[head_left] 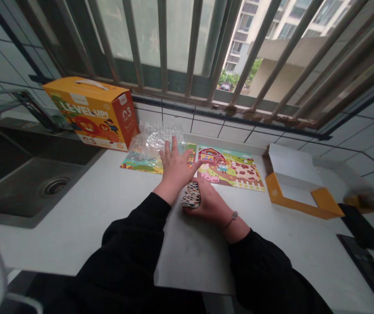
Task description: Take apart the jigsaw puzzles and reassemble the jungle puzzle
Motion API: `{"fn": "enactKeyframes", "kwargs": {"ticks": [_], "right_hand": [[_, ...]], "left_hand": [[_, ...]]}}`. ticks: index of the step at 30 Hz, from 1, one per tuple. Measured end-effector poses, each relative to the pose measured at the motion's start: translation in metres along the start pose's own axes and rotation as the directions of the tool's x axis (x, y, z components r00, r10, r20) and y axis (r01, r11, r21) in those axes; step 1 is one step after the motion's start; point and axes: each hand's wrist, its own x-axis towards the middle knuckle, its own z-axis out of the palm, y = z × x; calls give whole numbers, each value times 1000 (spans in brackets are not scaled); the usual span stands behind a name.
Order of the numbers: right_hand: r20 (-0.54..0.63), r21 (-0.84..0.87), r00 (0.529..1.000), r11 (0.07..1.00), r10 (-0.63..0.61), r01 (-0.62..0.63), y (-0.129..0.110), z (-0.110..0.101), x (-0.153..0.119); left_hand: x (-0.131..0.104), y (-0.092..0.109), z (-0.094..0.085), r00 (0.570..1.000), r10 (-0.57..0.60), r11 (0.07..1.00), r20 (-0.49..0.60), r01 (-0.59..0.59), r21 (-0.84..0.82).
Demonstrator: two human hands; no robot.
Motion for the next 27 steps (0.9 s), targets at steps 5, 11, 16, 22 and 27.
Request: {"fn": "enactKeyframes", "kwargs": {"ticks": [5, 11, 16, 22, 27], "right_hand": [[31, -11, 999, 1000, 8, -8, -2, -2, -4], [18, 77, 998, 995, 58, -59, -4, -8, -7], [75, 462, 975, 860, 207, -218, -11, -23, -9], [153, 796, 970, 558, 188, -234, -12, -24, -15], [105, 831, 968, 515, 230, -212, -11, -20, -18]], "left_hand": [[5, -14, 12, 995, -76, 991, 60, 68, 116], [-19, -19, -13, 998, -4, 1000, -70, 4, -7], [-36, -26, -38, 972, 57, 996, -227, -70, -51], [-43, -34, -44, 980, 115, 991, -161, -102, 87], [-46, -23, -46, 976, 194, 973, -100, -178, 148]]}}
